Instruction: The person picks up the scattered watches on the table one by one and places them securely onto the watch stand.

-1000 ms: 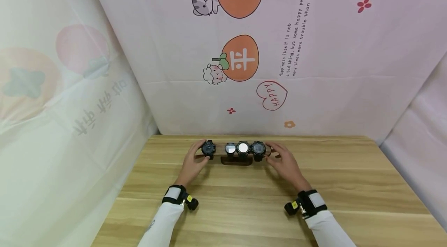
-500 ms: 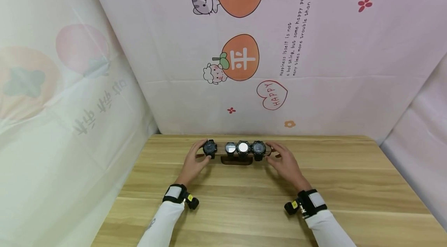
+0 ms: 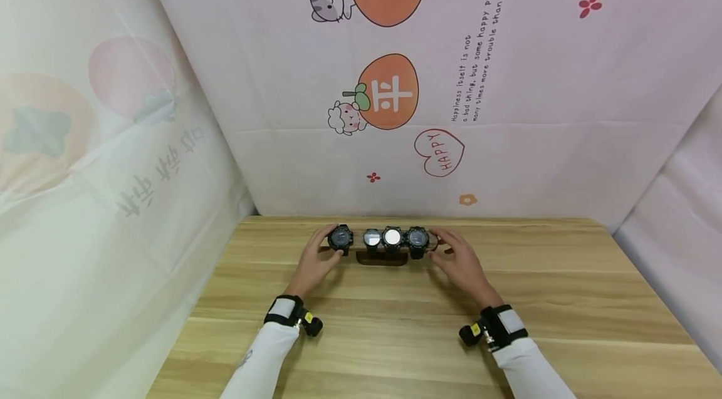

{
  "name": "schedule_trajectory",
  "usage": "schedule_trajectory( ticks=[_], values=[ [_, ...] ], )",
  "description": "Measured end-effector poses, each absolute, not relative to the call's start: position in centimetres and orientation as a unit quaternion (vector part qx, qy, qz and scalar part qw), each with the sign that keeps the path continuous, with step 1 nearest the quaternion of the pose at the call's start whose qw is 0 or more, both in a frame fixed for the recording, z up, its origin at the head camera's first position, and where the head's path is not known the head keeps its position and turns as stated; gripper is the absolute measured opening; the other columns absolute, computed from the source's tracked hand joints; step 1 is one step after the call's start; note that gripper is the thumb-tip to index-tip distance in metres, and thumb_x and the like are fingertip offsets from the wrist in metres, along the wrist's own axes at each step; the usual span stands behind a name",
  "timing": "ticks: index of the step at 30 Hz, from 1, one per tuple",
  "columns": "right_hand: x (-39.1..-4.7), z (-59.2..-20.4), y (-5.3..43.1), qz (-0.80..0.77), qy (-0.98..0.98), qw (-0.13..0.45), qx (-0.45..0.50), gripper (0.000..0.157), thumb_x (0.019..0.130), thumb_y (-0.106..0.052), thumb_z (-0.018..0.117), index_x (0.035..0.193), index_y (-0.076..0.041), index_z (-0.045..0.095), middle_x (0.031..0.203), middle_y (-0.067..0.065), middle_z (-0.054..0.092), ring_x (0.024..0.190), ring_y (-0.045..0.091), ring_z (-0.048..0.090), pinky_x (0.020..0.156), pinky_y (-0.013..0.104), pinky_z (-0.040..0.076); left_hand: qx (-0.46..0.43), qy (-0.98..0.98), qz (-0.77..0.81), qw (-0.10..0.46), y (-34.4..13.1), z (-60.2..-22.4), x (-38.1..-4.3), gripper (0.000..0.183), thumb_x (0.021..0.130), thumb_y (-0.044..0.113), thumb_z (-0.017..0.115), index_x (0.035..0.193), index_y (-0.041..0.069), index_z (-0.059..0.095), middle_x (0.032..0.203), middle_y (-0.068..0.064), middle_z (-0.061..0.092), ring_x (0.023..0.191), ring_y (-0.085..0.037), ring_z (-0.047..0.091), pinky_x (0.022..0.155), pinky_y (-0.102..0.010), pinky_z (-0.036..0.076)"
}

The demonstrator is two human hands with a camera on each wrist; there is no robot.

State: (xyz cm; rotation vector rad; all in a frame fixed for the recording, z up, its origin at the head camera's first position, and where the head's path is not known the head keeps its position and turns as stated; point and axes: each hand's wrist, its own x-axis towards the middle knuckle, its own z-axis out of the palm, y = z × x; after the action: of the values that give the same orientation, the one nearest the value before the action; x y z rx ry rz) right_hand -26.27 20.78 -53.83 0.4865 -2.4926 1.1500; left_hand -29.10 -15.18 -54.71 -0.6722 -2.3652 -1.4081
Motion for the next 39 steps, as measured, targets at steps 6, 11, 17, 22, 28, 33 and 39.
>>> schedule_trajectory(
  ticks=[6, 11, 17, 22, 28, 33, 39],
  values=[
    [-26.3, -53.8, 20.8, 0.402, -0.882, 0.178, 0.172, 0.055, 0.085, -0.01, 0.072, 0.137, -0.012, 0.054, 0.132, 0.014, 0.054, 0.108, 0.029, 0.054, 0.081, 0.049, 0.054, -0.228, -0.823, -0.496, 0.156, -15.0, -54.6, -29.1, 0.064, 0.086, 0.011, 0.072, 0.143, 0.021, 0.045, 0.143, -0.009, 0.046, 0.128, -0.025, 0.042, 0.094, -0.055, 0.047],
    [-26.2, -53.8, 20.8, 0.405, -0.881, 0.175, 0.169, 0.055, 0.085, -0.01, 0.072, 0.137, -0.011, 0.054, 0.132, 0.013, 0.054, 0.108, 0.028, 0.054, 0.081, 0.048, 0.054, -0.234, -0.826, -0.487, 0.16, -14.7, -54.4, -29.1, 0.063, 0.085, 0.01, 0.073, 0.142, 0.014, 0.047, 0.141, -0.008, 0.047, 0.126, -0.024, 0.044, 0.094, -0.051, 0.049],
    [-26.3, -53.7, 20.8, 0.407, -0.881, 0.172, 0.166, 0.055, 0.085, -0.011, 0.072, 0.137, -0.008, 0.054, 0.132, 0.013, 0.054, 0.108, 0.028, 0.054, 0.081, 0.047, 0.055, -0.235, -0.836, -0.469, 0.161, -14.3, -54.3, -29.0, 0.065, 0.084, 0.011, 0.073, 0.143, 0.014, 0.046, 0.142, -0.005, 0.046, 0.126, -0.023, 0.044, 0.094, -0.047, 0.049],
    [-26.3, -53.8, 20.8, 0.412, -0.879, 0.173, 0.167, 0.055, 0.085, -0.011, 0.072, 0.137, -0.011, 0.054, 0.132, 0.013, 0.054, 0.108, 0.029, 0.054, 0.081, 0.047, 0.055, -0.229, -0.84, -0.464, 0.162, -14.0, -54.5, -29.1, 0.066, 0.084, 0.012, 0.073, 0.144, 0.022, 0.045, 0.142, -0.003, 0.045, 0.126, -0.021, 0.043, 0.093, -0.046, 0.05],
    [-26.3, -53.9, 20.8, 0.419, -0.875, 0.172, 0.169, 0.055, 0.085, -0.01, 0.072, 0.137, -0.011, 0.054, 0.132, 0.013, 0.054, 0.108, 0.033, 0.054, 0.081, 0.049, 0.054, -0.226, -0.843, -0.461, 0.157, -13.8, -54.7, -29.1, 0.066, 0.086, 0.017, 0.073, 0.144, 0.028, 0.044, 0.144, -0.002, 0.044, 0.126, -0.02, 0.042, 0.091, -0.045, 0.051],
    [-26.3, -53.9, 20.8, 0.418, -0.877, 0.169, 0.167, 0.055, 0.085, -0.011, 0.072, 0.137, -0.012, 0.053, 0.133, 0.012, 0.053, 0.109, 0.034, 0.054, 0.081, 0.05, 0.054, -0.224, -0.842, -0.466, 0.156, -13.6, -54.7, -29.1, 0.065, 0.086, 0.018, 0.072, 0.144, 0.026, 0.044, 0.145, -0.003, 0.043, 0.126, -0.022, 0.041, 0.091, -0.047, 0.051],
    [-26.3, -53.9, 20.8, 0.419, -0.877, 0.169, 0.164, 0.055, 0.085, -0.01, 0.072, 0.137, -0.012, 0.053, 0.133, 0.012, 0.053, 0.109, 0.034, 0.054, 0.081, 0.05, 0.054, -0.225, -0.841, -0.467, 0.153, -13.3, -54.5, -29.1, 0.064, 0.086, 0.019, 0.072, 0.144, 0.026, 0.045, 0.144, -0.002, 0.044, 0.126, -0.021, 0.04, 0.095, -0.047, 0.049]
  ],
)
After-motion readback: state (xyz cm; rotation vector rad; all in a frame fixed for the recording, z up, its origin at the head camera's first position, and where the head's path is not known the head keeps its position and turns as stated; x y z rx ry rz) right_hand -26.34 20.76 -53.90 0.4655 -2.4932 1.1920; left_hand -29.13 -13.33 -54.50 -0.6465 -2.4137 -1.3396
